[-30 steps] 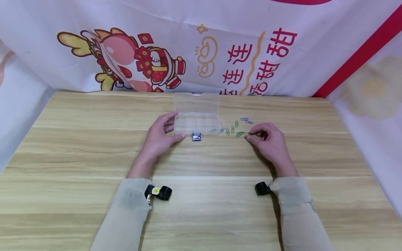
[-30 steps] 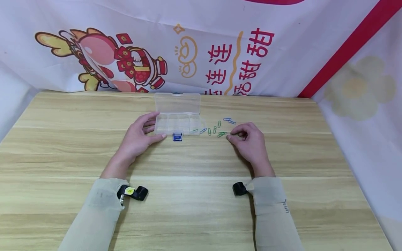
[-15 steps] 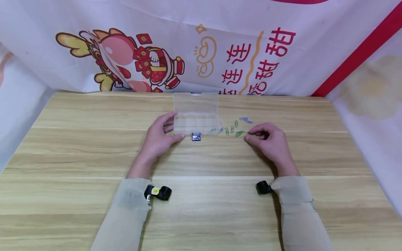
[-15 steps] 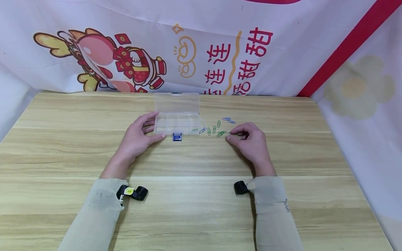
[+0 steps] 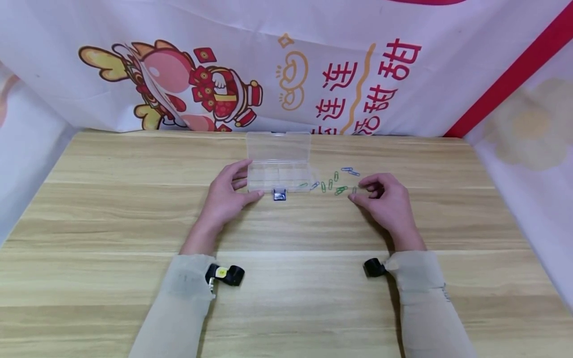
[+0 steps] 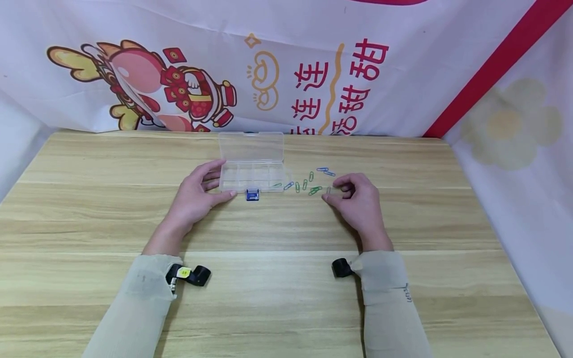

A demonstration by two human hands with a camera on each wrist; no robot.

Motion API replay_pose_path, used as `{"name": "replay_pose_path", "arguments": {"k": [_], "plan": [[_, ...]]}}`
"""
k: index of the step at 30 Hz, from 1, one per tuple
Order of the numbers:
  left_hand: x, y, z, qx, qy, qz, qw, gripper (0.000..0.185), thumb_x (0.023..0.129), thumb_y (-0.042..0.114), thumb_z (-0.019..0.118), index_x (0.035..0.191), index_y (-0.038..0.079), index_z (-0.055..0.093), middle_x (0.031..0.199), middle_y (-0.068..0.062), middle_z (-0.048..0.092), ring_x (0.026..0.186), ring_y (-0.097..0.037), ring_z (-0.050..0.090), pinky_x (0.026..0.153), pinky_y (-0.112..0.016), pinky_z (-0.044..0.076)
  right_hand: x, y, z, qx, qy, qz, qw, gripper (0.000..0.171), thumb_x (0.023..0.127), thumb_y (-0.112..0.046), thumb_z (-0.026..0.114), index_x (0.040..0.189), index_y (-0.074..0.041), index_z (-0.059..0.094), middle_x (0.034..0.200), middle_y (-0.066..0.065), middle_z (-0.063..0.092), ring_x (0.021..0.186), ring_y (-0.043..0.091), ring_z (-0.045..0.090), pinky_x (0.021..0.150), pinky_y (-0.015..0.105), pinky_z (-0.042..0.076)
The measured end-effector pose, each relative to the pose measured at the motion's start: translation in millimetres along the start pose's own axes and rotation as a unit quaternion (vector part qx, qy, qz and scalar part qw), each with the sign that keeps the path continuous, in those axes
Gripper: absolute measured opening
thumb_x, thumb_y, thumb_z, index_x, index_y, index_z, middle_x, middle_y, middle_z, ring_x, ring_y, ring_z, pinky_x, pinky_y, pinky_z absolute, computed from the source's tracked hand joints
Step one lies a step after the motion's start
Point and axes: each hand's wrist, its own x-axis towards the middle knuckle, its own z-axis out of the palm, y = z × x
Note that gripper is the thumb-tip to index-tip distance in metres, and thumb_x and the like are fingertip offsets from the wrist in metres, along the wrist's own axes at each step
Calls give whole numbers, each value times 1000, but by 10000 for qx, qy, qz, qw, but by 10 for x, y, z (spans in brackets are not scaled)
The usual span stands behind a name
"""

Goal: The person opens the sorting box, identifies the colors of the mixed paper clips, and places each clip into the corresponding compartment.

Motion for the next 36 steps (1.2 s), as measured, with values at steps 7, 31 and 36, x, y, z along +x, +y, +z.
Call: {"name": "replay_pose_path", "arguments": {"k": [7, 31, 36], "plan": [[-4, -2, -2, 62, 13, -57, 10000, 80, 94, 10, 84, 163, 24, 47, 157, -11, 54, 144, -30, 58, 122, -43, 52, 11, 9, 33, -68, 154, -202, 9997, 22, 93, -25, 85, 106, -7, 80, 124, 9, 64, 102, 22, 58, 85, 27, 49], [-2, -2, 3, 22, 48, 158, 9999, 80, 93, 7, 84, 163, 21, 48, 156, -13, 55, 141, -32, 60, 121, -43, 52, 11, 27, 62, 401, 188, -483, 9979, 14, 103, -23, 75, 108, -10, 73, 109, 8, 69, 96, 21, 56, 81, 27, 47], [-1, -5, 1, 28, 55, 165, 9998, 80, 93, 7, 84, 163, 21, 48, 156, -13, 55, 142, -32, 59, 122, -43, 52, 15, 15, 75, 816, 333, -273, 9957, 17, 103, -24, 75, 111, -9, 73, 108, 6, 68, 97, 19, 57, 79, 24, 48]]}}
